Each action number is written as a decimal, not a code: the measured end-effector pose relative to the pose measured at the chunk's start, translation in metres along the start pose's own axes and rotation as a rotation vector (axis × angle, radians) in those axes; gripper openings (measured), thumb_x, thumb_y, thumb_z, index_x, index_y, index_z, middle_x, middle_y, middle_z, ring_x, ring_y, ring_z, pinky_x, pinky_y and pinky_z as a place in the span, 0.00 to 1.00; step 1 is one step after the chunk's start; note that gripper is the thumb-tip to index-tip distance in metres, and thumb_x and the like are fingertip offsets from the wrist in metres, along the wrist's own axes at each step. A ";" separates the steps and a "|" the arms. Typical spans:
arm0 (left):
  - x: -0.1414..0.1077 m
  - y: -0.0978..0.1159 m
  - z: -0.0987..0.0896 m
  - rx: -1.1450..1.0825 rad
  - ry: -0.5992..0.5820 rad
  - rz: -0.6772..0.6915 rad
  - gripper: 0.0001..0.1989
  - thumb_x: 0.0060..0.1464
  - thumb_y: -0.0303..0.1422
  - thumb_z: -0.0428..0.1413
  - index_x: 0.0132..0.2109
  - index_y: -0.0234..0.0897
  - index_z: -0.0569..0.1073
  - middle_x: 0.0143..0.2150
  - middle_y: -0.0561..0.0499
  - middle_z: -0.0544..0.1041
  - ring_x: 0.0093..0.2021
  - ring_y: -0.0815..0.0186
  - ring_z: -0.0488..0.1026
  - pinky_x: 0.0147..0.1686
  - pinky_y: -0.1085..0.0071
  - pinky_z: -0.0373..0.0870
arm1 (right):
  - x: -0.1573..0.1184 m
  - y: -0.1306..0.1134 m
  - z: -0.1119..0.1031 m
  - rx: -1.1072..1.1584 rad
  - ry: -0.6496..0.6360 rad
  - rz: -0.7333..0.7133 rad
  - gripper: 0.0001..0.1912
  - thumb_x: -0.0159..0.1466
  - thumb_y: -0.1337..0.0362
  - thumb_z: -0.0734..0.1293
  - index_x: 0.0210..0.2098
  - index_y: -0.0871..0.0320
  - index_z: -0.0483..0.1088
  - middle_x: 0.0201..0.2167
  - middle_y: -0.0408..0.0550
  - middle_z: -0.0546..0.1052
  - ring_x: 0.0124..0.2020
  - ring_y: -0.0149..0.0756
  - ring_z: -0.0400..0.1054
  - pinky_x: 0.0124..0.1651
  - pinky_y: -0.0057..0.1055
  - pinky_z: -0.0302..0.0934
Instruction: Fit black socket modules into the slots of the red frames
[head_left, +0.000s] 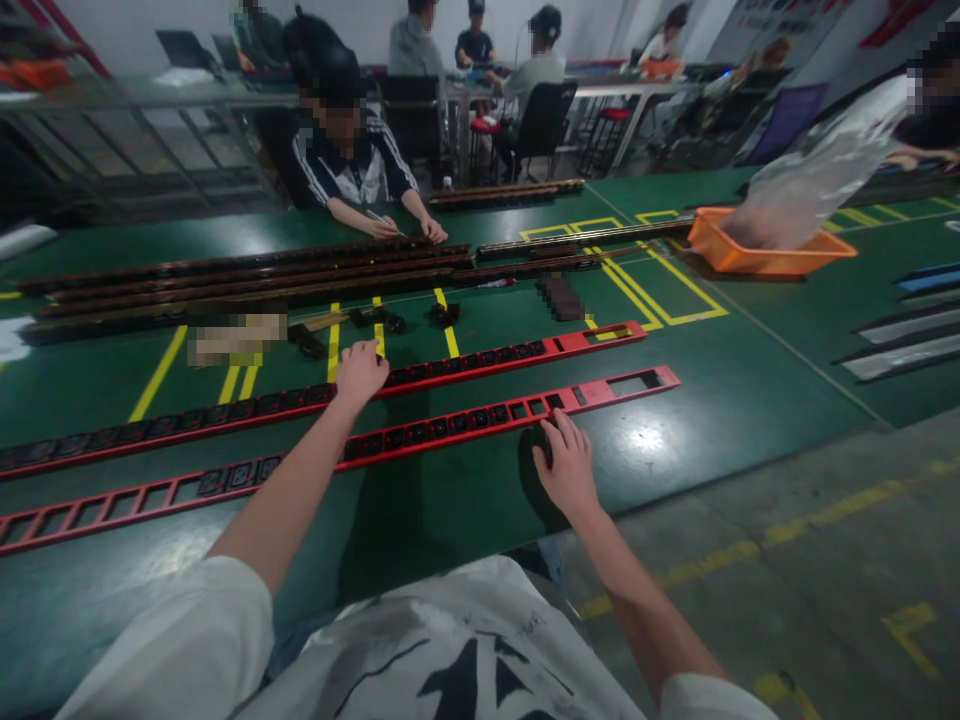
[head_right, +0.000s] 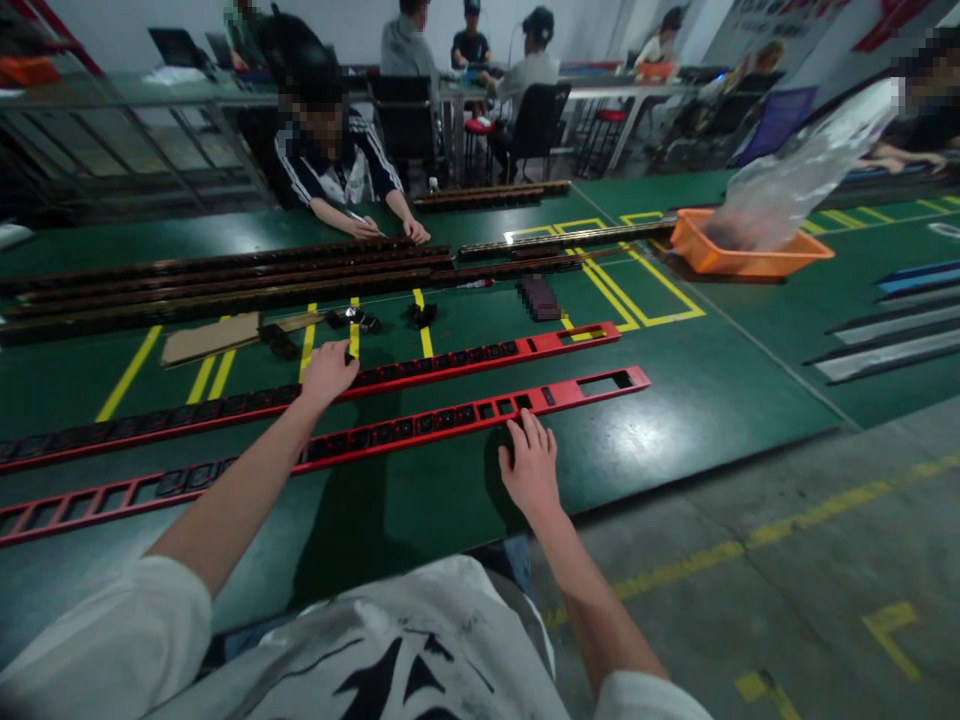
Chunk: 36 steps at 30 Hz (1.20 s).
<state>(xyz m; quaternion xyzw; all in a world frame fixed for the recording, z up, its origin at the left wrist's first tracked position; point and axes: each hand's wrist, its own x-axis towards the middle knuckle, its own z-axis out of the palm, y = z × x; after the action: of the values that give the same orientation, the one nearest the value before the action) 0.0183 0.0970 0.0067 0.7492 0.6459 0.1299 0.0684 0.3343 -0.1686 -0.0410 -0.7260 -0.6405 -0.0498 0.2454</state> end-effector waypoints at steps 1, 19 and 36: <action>0.005 -0.003 0.003 -0.009 -0.031 0.001 0.24 0.59 0.33 0.49 0.61 0.32 0.70 0.59 0.34 0.73 0.59 0.44 0.69 0.59 0.47 0.67 | 0.000 0.000 0.000 0.007 0.001 0.001 0.21 0.68 0.64 0.60 0.59 0.59 0.66 0.68 0.58 0.62 0.68 0.49 0.56 0.68 0.56 0.52; -0.105 0.123 0.028 -0.554 0.009 0.500 0.25 0.58 0.27 0.56 0.62 0.39 0.68 0.58 0.44 0.72 0.59 0.60 0.70 0.64 0.59 0.68 | 0.000 0.004 -0.001 0.040 0.005 -0.025 0.20 0.68 0.65 0.61 0.59 0.59 0.67 0.68 0.59 0.63 0.67 0.51 0.57 0.65 0.55 0.57; -0.028 0.025 -0.012 -0.216 0.085 0.142 0.23 0.57 0.38 0.55 0.58 0.35 0.72 0.55 0.41 0.75 0.55 0.52 0.70 0.58 0.55 0.69 | 0.000 0.009 0.003 0.021 0.001 -0.019 0.20 0.68 0.64 0.62 0.58 0.59 0.68 0.68 0.59 0.62 0.64 0.53 0.61 0.63 0.55 0.59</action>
<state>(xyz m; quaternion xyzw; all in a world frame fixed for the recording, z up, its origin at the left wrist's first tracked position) 0.0355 0.0650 0.0216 0.7751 0.5758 0.2347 0.1120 0.3421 -0.1677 -0.0457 -0.7171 -0.6478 -0.0458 0.2530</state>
